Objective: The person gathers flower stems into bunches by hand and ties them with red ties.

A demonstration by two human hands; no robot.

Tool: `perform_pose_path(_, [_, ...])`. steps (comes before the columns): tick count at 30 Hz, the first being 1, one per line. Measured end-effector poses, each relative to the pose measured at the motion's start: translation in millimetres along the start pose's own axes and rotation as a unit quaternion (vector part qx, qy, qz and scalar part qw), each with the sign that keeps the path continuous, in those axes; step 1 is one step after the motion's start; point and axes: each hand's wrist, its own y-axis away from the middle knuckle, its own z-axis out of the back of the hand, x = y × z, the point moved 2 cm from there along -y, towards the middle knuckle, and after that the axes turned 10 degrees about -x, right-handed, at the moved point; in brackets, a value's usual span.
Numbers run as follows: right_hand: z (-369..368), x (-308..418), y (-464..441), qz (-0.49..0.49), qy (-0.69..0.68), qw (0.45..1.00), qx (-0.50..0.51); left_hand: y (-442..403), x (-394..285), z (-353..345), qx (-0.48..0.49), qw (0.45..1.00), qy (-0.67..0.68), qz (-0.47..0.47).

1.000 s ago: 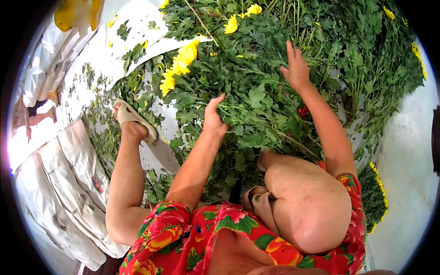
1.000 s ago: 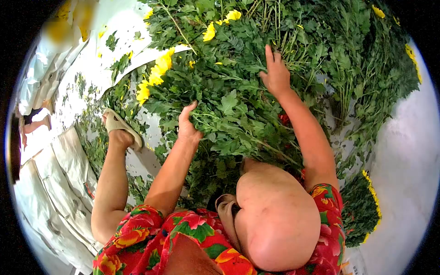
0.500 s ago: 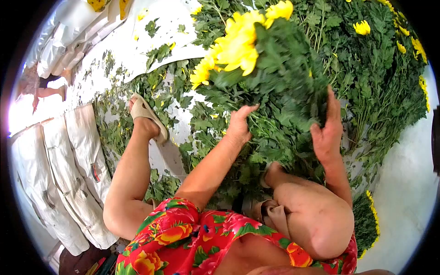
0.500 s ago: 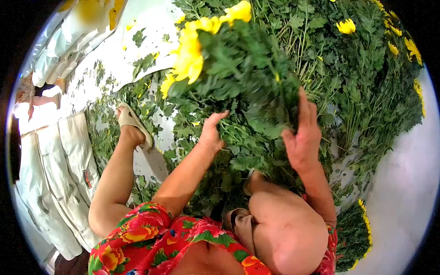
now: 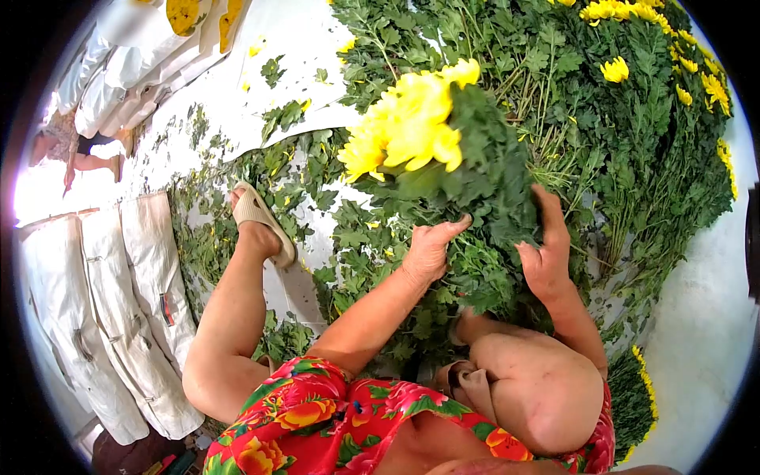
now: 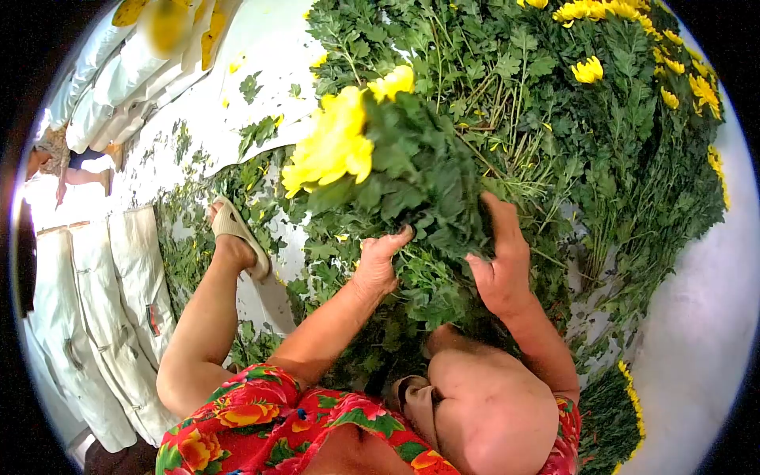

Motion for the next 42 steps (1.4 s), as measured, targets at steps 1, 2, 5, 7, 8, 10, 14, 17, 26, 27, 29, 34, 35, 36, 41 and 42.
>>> perform_pose_path(1, [3, 9, -2, 0.022, 0.012, 0.999, -0.038, 1, -2, -2, -0.009, 0.999, -0.022, -0.025])
perform_pose_path(2, [8, 11, -4, 0.024, 0.011, 0.999, -0.038, 1, -3, -3, -0.019, 0.998, -0.043, -0.051])
perform_pose_path(5, [34, 13, -8, 0.088, 0.133, 0.976, -0.148, -12, 4, 5, -0.026, 0.997, -0.031, -0.058])
perform_pose_path(7, [40, 36, -15, 0.070, 0.201, 0.967, -0.139, -12, 7, 3, -0.027, 0.998, -0.026, -0.054])
perform_pose_path(8, [38, 45, -17, 0.052, 0.268, 0.953, -0.133, -9, 6, -2, -0.022, 0.998, -0.007, -0.051])
perform_pose_path(10, [15, 49, -12, 0.137, 0.393, 0.907, -0.062, -5, 6, -9, -0.014, 0.999, 0.013, -0.046])
perform_pose_path(14, [-10, 51, 0, 0.166, 0.352, 0.921, -0.014, -1, 7, -7, 0.079, 0.993, 0.065, -0.055])
perform_pose_path(17, [-12, 47, 2, 0.162, 0.279, 0.946, -0.045, 8, 2, -13, 0.014, 0.999, 0.041, -0.010])
perform_pose_path(26, [-2, 70, 4, 0.159, 0.203, 0.965, -0.053, 26, 1, -5, 0.139, 0.988, -0.031, 0.061])
perform_pose_path(27, [2, 72, 6, 0.186, 0.179, 0.965, -0.054, 34, -3, -12, 0.130, 0.986, -0.098, 0.029])
perform_pose_path(29, [13, 80, 10, 0.189, 0.140, 0.972, -0.025, 53, -13, -26, 0.153, 0.982, -0.106, 0.011])
perform_pose_path(34, [62, 229, -13, 0.337, 0.233, 0.908, -0.087, 155, -102, -92, 0.298, 0.910, -0.065, -0.282])
perform_pose_path(35, [72, 269, -16, 0.376, 0.248, 0.886, -0.111, 175, -119, -103, 0.326, 0.908, -0.010, -0.263])
perform_pose_path(36, [77, 306, -15, 0.416, 0.262, 0.860, -0.134, 196, -133, -110, 0.361, 0.898, 0.047, -0.246])
perform_pose_path(41, [88, 381, -30, 0.520, 0.195, 0.815, -0.166, 277, -196, -121, 0.369, 0.813, 0.094, -0.440])
perform_pose_path(42, [91, 382, -34, 0.529, 0.200, 0.809, -0.162, 299, -208, -118, 0.337, 0.801, 0.072, -0.491])
